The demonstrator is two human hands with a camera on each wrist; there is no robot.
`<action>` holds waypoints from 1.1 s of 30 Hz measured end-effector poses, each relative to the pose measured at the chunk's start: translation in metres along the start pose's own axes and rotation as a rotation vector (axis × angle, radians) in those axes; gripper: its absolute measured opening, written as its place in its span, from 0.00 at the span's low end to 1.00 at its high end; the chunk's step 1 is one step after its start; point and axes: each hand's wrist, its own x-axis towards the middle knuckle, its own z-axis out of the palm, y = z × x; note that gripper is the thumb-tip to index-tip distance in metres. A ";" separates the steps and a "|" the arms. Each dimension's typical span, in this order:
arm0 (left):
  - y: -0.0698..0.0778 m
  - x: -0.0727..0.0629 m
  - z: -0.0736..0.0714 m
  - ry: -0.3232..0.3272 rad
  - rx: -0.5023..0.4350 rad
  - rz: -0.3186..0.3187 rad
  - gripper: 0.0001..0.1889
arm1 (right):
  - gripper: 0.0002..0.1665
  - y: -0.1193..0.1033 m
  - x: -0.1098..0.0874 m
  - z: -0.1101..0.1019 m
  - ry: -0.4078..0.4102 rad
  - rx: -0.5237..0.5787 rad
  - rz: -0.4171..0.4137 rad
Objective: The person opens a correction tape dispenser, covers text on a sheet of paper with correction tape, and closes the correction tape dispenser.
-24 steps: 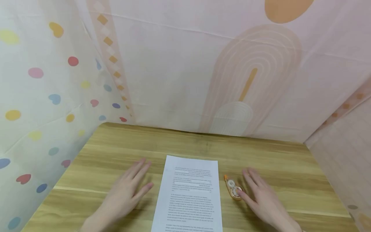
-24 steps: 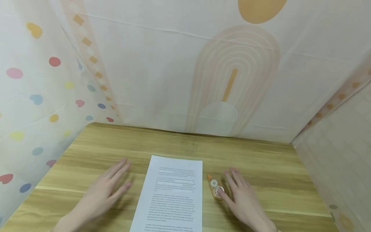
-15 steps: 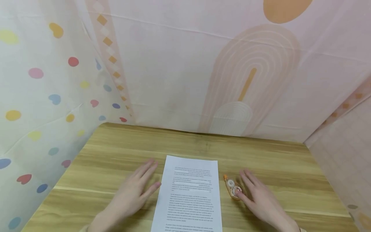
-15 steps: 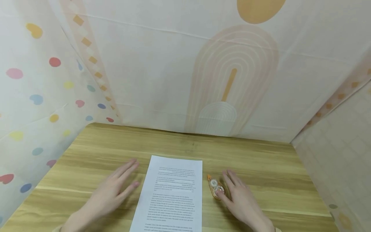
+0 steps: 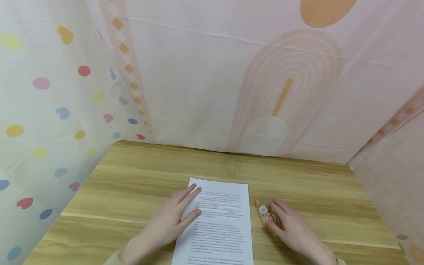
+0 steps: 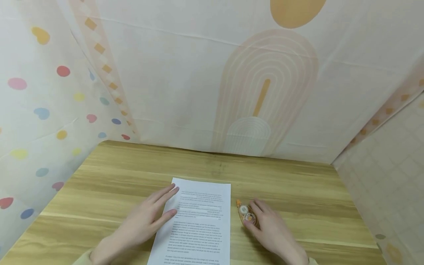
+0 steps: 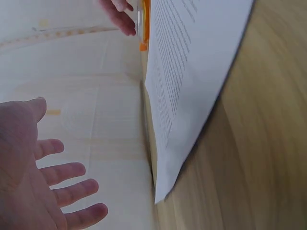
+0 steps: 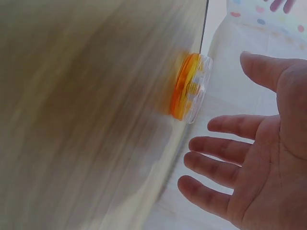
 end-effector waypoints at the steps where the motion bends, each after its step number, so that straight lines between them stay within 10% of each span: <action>1: 0.001 0.001 0.001 0.003 -0.003 0.004 0.32 | 0.37 -0.001 0.001 0.000 -0.003 0.002 0.001; 33: 0.036 0.024 0.025 -0.077 -0.099 0.059 0.27 | 0.29 -0.012 0.013 0.005 -0.063 -0.015 0.069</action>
